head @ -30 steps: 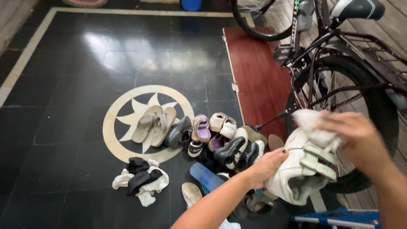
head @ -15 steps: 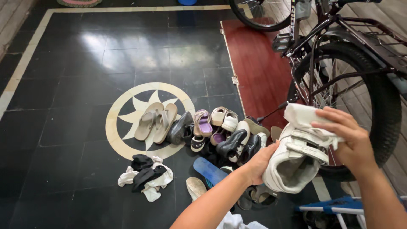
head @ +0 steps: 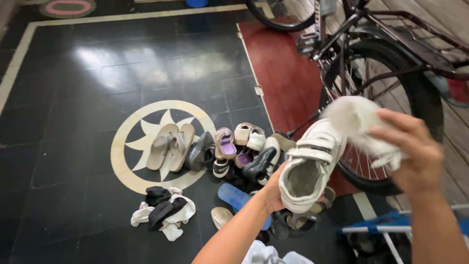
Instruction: The person sits on the floor and wipes various shoes with a white cloth. They handle multiple pairs including black boots, white sneakers, and sandals, wiping the exterior surfaces and placing them on a nearby drying rack.
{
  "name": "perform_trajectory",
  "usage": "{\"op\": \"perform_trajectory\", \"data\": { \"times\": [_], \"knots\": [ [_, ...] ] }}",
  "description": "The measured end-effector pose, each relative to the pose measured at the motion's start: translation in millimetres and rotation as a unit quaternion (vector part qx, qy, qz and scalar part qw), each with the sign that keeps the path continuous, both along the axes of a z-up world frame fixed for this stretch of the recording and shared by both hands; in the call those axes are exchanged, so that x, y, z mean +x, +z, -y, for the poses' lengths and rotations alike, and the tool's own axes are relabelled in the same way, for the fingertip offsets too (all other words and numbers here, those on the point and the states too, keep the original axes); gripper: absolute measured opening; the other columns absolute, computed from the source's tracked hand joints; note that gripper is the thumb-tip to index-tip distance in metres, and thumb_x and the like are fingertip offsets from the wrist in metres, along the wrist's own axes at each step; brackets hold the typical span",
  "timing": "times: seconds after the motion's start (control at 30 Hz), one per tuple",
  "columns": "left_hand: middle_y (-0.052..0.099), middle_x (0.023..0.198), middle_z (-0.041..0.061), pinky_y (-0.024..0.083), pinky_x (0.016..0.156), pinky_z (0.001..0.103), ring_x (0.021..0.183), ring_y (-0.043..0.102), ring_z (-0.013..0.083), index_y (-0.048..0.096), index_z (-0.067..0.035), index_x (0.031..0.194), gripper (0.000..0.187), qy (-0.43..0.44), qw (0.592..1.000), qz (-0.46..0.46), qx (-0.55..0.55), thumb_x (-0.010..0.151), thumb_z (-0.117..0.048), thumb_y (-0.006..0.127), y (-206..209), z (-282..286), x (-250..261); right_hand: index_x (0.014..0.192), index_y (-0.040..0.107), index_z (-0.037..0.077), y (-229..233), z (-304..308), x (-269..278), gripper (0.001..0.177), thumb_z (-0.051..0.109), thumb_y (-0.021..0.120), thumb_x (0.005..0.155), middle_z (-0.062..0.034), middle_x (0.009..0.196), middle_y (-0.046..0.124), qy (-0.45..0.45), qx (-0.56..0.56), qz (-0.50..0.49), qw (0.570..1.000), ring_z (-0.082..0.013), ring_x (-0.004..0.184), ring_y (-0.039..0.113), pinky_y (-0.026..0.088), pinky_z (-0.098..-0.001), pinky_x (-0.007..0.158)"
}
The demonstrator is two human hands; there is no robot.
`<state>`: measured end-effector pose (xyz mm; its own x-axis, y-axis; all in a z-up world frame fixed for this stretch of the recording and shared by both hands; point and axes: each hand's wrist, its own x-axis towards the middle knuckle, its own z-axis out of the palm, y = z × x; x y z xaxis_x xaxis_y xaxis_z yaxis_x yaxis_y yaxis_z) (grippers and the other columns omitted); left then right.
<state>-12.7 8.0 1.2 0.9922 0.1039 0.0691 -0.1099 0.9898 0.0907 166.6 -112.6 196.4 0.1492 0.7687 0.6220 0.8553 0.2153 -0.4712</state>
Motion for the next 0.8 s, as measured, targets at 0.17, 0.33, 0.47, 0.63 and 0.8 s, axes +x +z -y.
{"op": "perform_trajectory", "data": {
  "times": [0.17, 0.33, 0.47, 0.63, 0.8],
  "knots": [
    [0.067, 0.135, 0.019, 0.055, 0.098, 0.056, 0.113, 0.068, 0.036, 0.059, -0.003, 0.145, 0.066, -0.023, 0.999, 0.008, 0.022, 0.114, -0.059, 0.044, -5, -4, 7, 0.112, 0.077, 0.006, 1, -38, 20, 0.046, -0.018, 0.058, 0.077, -0.0125, 0.128, 0.07, 0.005, -0.046, 0.183, 0.982, -0.029, 0.12, 0.067, 0.05, -0.0368, 0.108],
    [0.068, 0.132, 0.018, 0.058, 0.097, 0.054, 0.111, 0.071, 0.0345, 0.059, -0.003, 0.144, 0.066, 0.008, 0.998, -0.05, 0.031, 0.111, -0.058, 0.044, -6, -5, 15, 0.125, 0.072, 0.009, -10, -32, 40, 0.059, -0.022, 0.049, 0.081, -0.0168, 0.14, 0.066, -0.072, -0.01, 0.023, 0.997, -0.0306, 0.133, 0.063, 0.048, -0.0366, 0.117],
    [0.068, 0.13, 0.021, 0.059, 0.095, 0.051, 0.106, 0.072, 0.0357, 0.058, -0.003, 0.143, 0.069, 0.026, 0.998, 0.05, -0.003, 0.106, -0.06, 0.044, -7, -3, 33, 0.132, 0.068, 0.005, -63, -32, 20, 0.069, -0.025, 0.043, 0.075, -0.0212, 0.15, 0.057, -0.022, -0.063, -0.079, 0.995, -0.032, 0.143, 0.052, 0.036, -0.0376, 0.121],
    [0.067, 0.128, 0.019, 0.058, 0.091, 0.052, 0.108, 0.072, 0.0364, 0.059, -0.005, 0.14, 0.059, 0.136, 0.99, 0.017, -0.041, 0.106, -0.051, 0.044, -23, -5, 47, 0.137, 0.06, -0.002, -129, 9, -29, 0.058, -0.019, 0.047, 0.083, -0.0187, 0.147, 0.061, 0.047, -0.085, -0.321, 0.942, -0.0278, 0.14, 0.055, 0.036, -0.0384, 0.121],
    [0.068, 0.126, 0.017, 0.059, 0.094, 0.051, 0.107, 0.071, 0.0353, 0.058, -0.004, 0.138, 0.059, 0.143, 0.985, -0.057, -0.081, 0.106, -0.05, 0.041, -29, 0, 61, 0.126, 0.069, -0.001, -143, 13, -33, 0.047, -0.014, 0.052, 0.084, -0.0175, 0.144, 0.06, -0.04, -0.025, -0.137, 0.989, -0.0298, 0.139, 0.055, 0.041, -0.0385, 0.118]
  ]
}}
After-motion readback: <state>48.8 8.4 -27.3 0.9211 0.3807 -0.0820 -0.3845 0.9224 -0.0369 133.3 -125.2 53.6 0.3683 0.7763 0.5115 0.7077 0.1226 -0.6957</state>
